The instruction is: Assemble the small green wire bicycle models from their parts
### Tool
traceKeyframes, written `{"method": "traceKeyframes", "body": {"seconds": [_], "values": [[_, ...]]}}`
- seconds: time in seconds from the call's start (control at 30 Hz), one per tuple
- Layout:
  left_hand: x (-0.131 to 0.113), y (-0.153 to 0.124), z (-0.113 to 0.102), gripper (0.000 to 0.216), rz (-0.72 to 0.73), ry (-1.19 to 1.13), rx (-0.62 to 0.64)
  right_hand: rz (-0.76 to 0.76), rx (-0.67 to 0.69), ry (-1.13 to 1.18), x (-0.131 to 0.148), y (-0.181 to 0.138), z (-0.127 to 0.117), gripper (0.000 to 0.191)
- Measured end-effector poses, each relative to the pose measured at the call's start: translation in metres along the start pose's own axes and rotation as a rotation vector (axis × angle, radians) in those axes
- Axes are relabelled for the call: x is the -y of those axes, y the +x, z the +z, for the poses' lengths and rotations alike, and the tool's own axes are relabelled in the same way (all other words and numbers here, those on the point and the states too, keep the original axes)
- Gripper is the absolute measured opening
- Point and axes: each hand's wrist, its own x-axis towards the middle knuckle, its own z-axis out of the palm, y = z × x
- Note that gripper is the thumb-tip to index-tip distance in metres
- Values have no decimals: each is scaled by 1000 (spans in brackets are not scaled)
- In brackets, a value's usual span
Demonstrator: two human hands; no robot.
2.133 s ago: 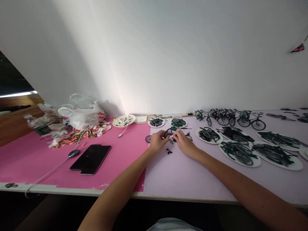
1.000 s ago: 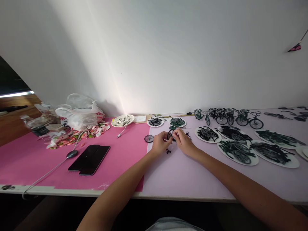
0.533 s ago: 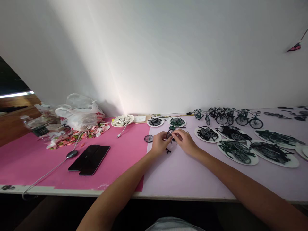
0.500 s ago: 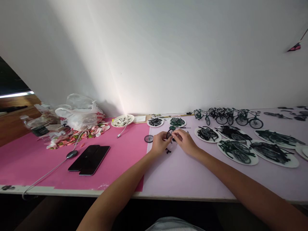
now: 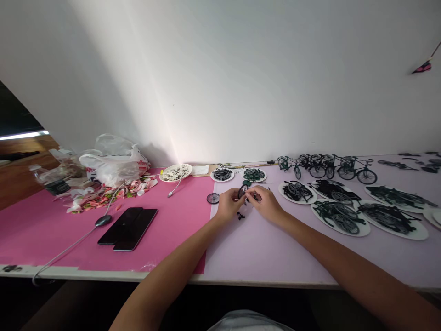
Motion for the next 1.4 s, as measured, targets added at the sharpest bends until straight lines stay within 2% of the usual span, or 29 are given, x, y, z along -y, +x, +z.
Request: {"method": "traceKeyframes", "body": {"seconds": [0.23, 0.67, 1.03, 1.23, 1.4], "values": [[1, -1, 1, 13, 11, -47, 7, 26, -13, -39, 3, -2, 1, 17], [0, -1, 2, 8, 58, -56, 20, -27, -48, -113, 11, -2, -2, 13], [-1, -3, 0, 9, 81, -20, 60, 16, -28, -132, 7, -1, -2, 26], [-2, -4, -2, 10, 106, 14, 73, 7, -7, -85, 7, -1, -3, 8], [-2, -3, -2, 11, 120, 19, 74, 13, -22, -113, 7, -2, -2, 13]]}}
